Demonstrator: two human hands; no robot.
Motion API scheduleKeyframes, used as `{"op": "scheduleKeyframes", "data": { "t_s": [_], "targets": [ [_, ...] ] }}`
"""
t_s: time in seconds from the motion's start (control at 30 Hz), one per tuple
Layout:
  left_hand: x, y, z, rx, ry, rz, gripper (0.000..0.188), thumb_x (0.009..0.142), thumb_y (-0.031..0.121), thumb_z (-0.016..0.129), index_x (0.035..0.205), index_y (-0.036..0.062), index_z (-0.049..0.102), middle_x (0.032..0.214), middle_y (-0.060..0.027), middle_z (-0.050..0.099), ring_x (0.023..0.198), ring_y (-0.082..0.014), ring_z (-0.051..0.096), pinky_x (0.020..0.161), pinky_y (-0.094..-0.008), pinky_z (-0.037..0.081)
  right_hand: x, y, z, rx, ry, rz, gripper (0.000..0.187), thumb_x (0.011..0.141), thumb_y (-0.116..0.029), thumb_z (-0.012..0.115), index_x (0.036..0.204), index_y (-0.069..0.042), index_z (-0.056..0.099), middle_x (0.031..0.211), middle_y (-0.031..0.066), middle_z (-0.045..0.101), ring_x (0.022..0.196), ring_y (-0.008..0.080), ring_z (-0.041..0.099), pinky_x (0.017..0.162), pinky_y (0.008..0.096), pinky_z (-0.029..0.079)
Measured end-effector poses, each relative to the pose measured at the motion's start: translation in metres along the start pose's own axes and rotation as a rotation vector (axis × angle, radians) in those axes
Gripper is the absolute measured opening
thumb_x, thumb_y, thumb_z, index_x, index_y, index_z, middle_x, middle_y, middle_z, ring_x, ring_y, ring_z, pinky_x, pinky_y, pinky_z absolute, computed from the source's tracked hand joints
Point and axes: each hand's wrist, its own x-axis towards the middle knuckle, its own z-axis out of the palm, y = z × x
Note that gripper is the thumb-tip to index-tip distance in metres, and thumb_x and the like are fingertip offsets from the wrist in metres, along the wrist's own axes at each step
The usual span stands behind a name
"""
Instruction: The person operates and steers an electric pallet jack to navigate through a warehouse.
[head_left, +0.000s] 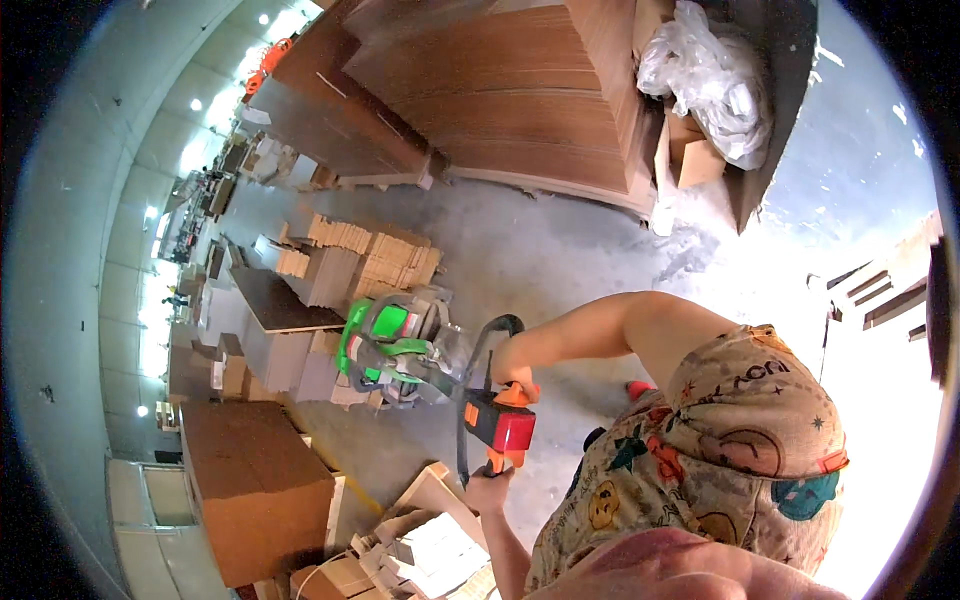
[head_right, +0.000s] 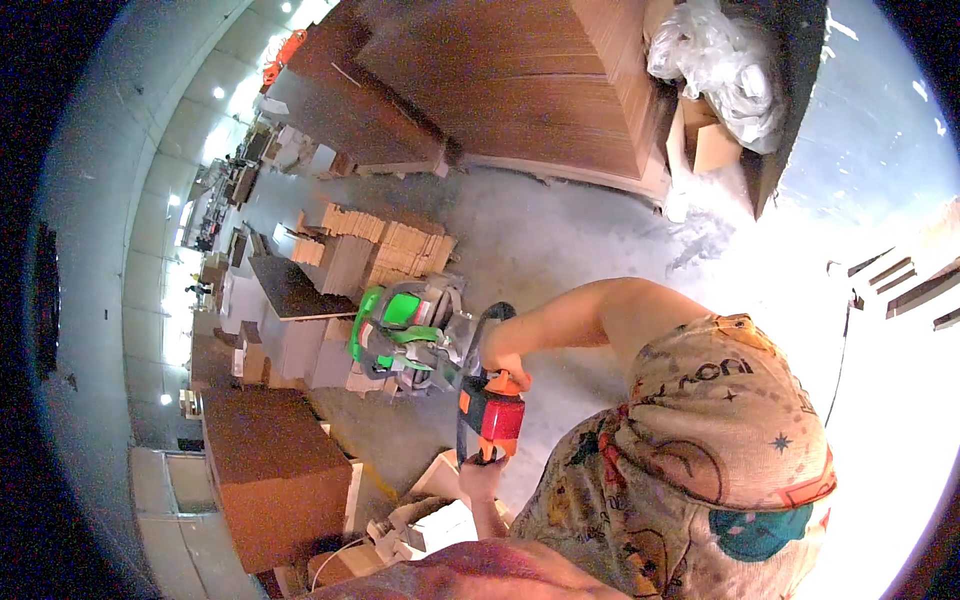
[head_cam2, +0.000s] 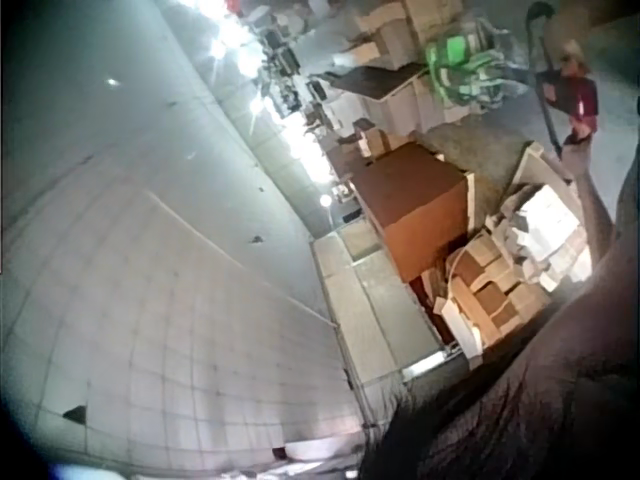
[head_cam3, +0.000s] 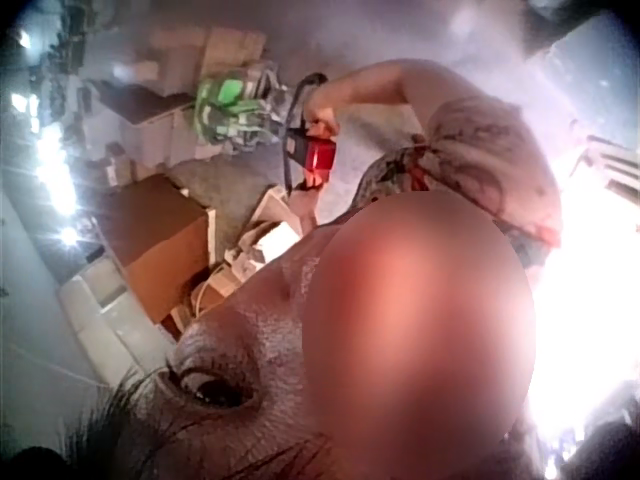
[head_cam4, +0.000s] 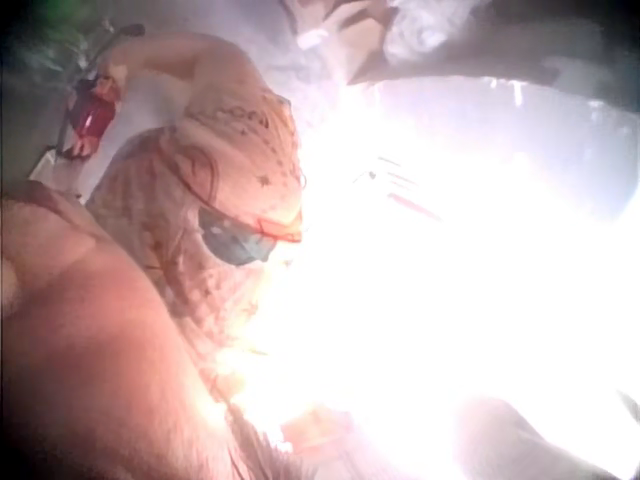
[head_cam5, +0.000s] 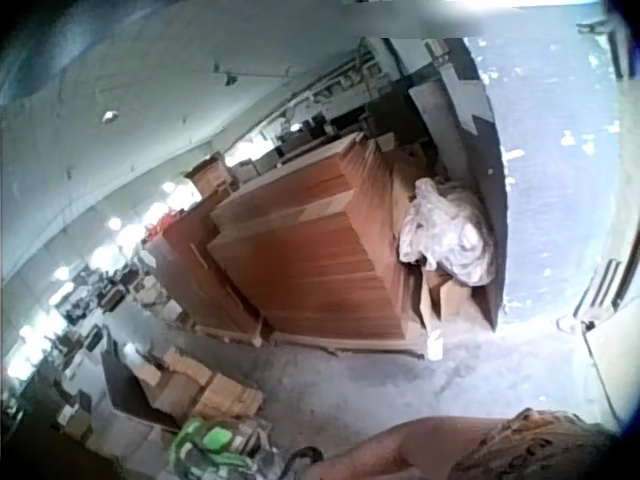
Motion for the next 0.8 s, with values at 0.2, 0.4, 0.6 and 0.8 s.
{"op": "scheduleKeyframes", "data": {
  "t_s": [0.2,0.4,0.6,0.8],
  "targets": [
    [-0.043,0.009,0.0,0.031,-0.008,-0.021,0.039,0.056,0.04,0.079,0.078,0.0095,0.07,0.075,-0.0111,0.067,0.073,-0.0309,0.065,0.065,-0.0397,0.051,-0.04,-0.038,0.001,-0.193,-0.027,0.093,0.041,0.051,-0.05,0.076,0.071,-0.015,0.069,0.074,0.0044,0.066,0.07,0.0221,0.059,0.064,0.0374,0.046],
    [-0.089,0.027,-0.003,0.093,-0.049,-0.01,0.041,0.064,0.05,0.068,0.08,0.012,0.068,0.077,-0.0131,0.066,0.075,-0.0286,0.065,0.066,-0.0383,0.052,-0.077,-0.038,0.036,0.367,-0.135,-0.108,0.063,0.05,-0.068,0.074,0.075,-0.011,0.066,0.072,0.006,0.066,0.069,0.0216,0.062,0.059,0.0366,0.047],
    [-0.133,0.054,-0.041,-0.074,-0.184,-0.034,0.027,0.069,0.035,0.061,0.081,0.0114,0.067,0.079,-0.0123,0.066,0.078,-0.0289,0.065,0.067,-0.0395,0.051,-0.141,-0.096,0.012,-0.035,-0.034,0.266,0.061,0.044,-0.047,0.083,0.085,-0.007,0.063,0.084,0.015,0.065,0.083,0.0346,0.061,0.071,0.0392,0.047],
    [-0.172,0.044,-0.027,-0.081,-0.189,-0.063,0.021,0.064,0.019,0.059,0.081,0.0097,0.068,0.082,-0.012,0.067,0.082,-0.0275,0.065,0.069,-0.0359,0.05,-0.131,-0.128,0.023,0.023,-0.097,0.209,0.059,0.047,-0.043,0.083,0.087,-0.006,0.063,0.086,0.0157,0.065,0.084,0.0331,0.061,0.072,0.0382,0.047]
  ]
}}
